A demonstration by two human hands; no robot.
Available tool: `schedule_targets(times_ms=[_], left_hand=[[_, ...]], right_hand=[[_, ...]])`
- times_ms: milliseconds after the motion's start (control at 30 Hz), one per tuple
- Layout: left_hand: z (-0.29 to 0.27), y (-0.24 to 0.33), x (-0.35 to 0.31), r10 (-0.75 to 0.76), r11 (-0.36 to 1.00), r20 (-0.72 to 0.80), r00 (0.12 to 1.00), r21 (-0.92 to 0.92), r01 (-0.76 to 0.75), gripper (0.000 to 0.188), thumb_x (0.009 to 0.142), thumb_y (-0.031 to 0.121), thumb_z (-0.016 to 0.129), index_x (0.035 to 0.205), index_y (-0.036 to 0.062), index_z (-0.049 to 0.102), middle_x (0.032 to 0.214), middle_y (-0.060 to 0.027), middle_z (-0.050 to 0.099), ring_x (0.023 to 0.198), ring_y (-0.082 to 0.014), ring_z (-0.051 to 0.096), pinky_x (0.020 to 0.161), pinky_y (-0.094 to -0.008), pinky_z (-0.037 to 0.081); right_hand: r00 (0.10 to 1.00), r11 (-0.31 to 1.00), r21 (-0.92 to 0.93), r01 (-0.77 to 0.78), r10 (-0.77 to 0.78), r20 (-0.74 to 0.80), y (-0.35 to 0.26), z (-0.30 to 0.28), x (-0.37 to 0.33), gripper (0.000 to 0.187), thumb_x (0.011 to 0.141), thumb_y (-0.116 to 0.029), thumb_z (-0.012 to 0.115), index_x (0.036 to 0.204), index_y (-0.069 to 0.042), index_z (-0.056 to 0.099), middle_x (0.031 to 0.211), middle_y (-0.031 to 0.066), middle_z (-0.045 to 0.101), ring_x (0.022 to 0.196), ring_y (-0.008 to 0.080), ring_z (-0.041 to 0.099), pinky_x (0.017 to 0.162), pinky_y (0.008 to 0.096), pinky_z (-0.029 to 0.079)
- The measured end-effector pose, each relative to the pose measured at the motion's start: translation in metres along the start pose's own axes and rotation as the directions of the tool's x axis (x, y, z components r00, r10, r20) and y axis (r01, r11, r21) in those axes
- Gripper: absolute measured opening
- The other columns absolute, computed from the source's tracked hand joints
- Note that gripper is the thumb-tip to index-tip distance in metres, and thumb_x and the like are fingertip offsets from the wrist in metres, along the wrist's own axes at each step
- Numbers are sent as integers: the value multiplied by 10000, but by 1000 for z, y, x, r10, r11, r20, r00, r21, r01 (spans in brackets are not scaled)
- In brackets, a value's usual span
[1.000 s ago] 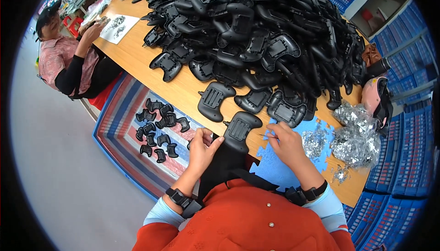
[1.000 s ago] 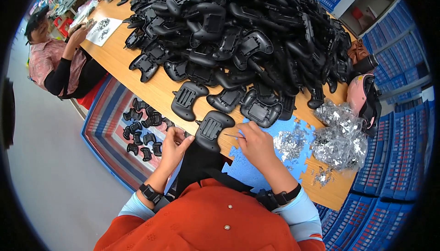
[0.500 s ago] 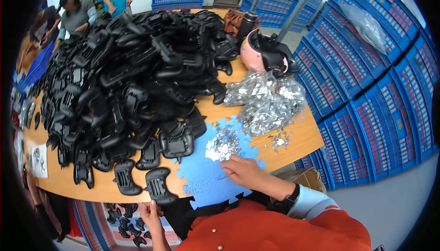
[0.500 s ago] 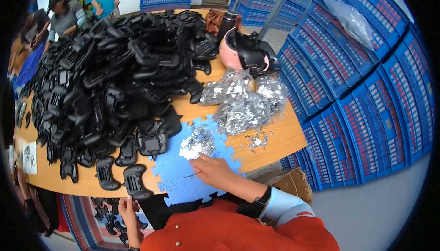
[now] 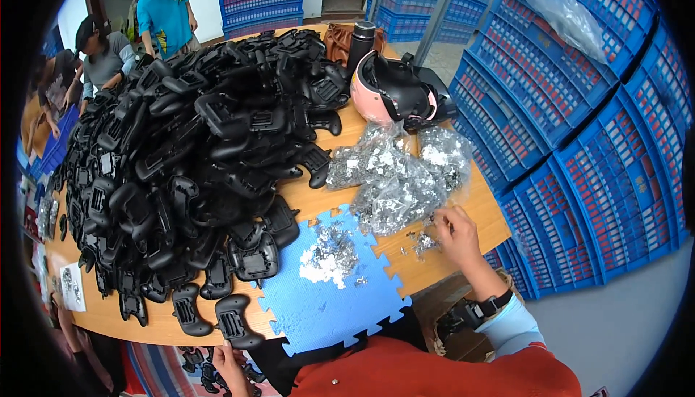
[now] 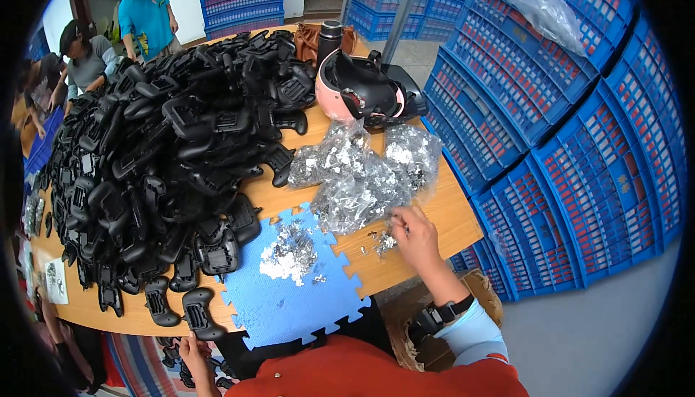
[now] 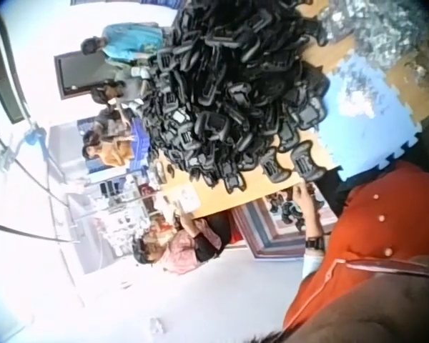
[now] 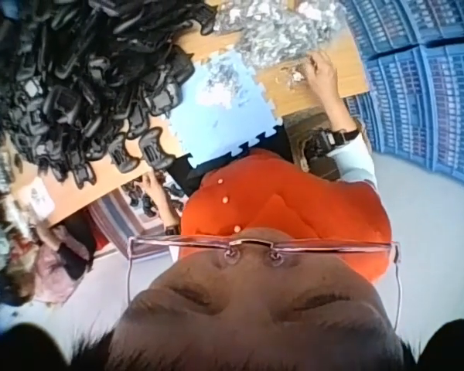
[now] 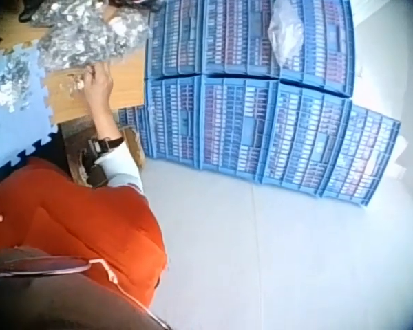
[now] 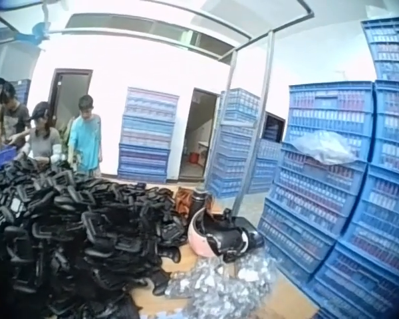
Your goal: Assembling components into game controller housings at a factory workstation.
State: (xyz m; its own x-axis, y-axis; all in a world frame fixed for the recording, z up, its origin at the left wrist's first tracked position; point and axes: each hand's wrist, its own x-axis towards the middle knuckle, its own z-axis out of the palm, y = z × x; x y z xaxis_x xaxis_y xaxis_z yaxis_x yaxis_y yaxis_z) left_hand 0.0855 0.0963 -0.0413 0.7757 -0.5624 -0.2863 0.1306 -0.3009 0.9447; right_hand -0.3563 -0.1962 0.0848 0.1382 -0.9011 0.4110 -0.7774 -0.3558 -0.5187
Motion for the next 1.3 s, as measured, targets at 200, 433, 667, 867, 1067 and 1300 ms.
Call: schedule_targets(times_ms=[200,433,667,867,1067,1300], left_hand=[[-4,-2,7,-40,999,35,999,-15,41,326,971,322,548,742,105,470,565,7,493,444,-68,444,405,-202,337],[-28,-28,17,-122,991,53,991,58,119,230,954,271,578,1030,55,574,666,-37,579,528,-107,509,460,-227,380],[1,26,-3,-222,975,23,975,-9,223,274,945,260,586,1120,49,585,688,-28,576,549,-108,506,481,-228,392],[-14,12,6,-209,974,53,977,106,202,285,956,274,551,1083,22,588,743,-50,595,621,-129,551,515,-241,439],[-27,-12,15,15,952,149,989,302,-60,309,956,305,535,1082,29,591,746,-50,562,652,-147,561,537,-251,457],[-21,-1,8,-218,974,19,976,69,217,409,932,326,574,1237,56,531,751,-44,566,613,-131,520,524,-246,422]], right_hand=[[997,997,44,-61,63,-46,25,1,50,167,848,-123,633,980,-22,653,816,139,585,736,279,604,676,373,480],[986,992,59,-113,120,-117,39,-5,59,168,834,-113,635,970,-15,654,817,134,586,740,278,602,680,360,475],[957,974,-35,-224,213,-194,74,-15,45,182,831,-118,631,983,-19,649,826,134,569,779,283,613,705,373,488],[945,964,-139,-226,182,-273,107,-11,48,303,815,-175,680,1068,-42,579,970,135,553,837,315,612,722,419,489],[916,945,-132,-301,247,-318,117,-12,53,362,787,-166,725,1056,-59,508,999,129,538,900,322,611,730,425,493],[966,995,-96,-18,-7,-259,98,2,55,164,797,-112,690,904,-81,569,885,107,568,746,341,624,643,433,502]])
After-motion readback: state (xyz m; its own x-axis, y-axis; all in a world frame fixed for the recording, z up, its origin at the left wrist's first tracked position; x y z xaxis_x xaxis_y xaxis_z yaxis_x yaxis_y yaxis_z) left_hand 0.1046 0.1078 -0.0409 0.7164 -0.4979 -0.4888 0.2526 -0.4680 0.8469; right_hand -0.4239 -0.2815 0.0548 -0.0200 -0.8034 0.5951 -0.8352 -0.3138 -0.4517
